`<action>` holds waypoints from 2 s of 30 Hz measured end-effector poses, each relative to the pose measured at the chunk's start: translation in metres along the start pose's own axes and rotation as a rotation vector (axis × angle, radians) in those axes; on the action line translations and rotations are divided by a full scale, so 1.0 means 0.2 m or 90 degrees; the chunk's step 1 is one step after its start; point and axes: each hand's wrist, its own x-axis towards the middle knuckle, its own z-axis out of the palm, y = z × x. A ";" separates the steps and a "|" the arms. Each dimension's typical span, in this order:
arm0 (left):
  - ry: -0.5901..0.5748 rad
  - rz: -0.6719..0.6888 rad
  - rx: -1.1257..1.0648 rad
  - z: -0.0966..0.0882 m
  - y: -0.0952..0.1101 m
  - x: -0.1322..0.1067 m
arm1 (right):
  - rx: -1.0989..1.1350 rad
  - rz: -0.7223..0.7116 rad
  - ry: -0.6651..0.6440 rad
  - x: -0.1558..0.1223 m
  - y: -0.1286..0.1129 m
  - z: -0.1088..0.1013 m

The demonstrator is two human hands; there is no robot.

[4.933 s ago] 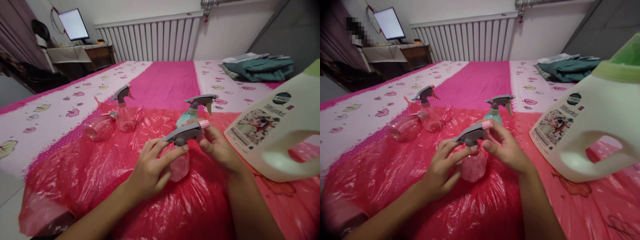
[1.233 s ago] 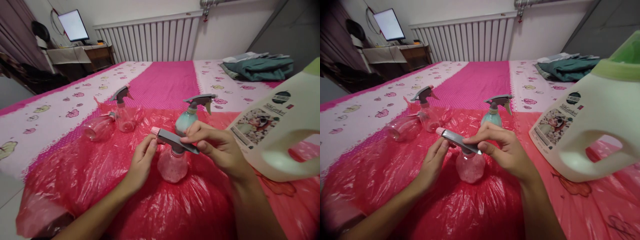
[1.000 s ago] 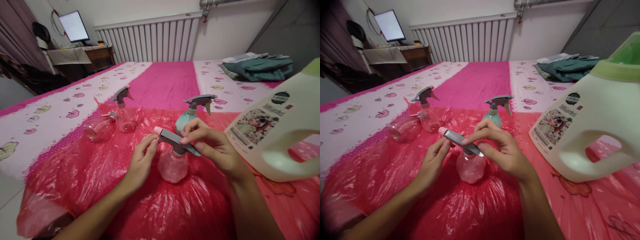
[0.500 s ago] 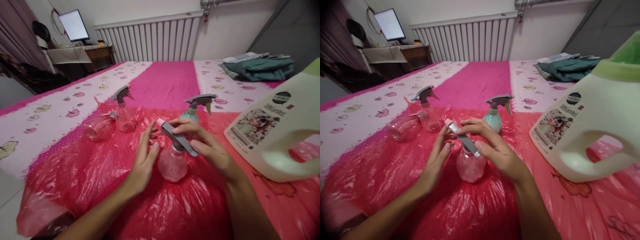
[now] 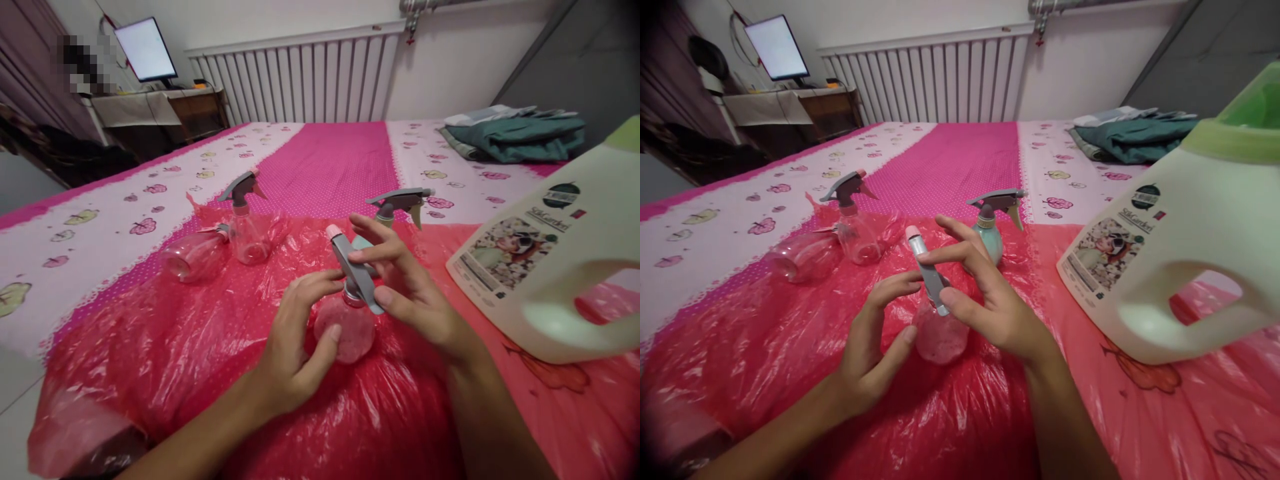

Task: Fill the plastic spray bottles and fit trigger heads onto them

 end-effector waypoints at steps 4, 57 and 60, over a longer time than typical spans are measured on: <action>-0.028 0.015 -0.002 0.00 -0.02 -0.01 | 0.010 -0.001 -0.004 0.00 -0.01 0.00; -0.081 0.068 0.140 0.04 -0.06 -0.01 | 0.042 0.009 0.004 0.00 0.06 -0.02; -0.069 0.065 0.126 0.05 -0.06 -0.01 | 0.016 0.024 0.034 -0.01 0.07 -0.02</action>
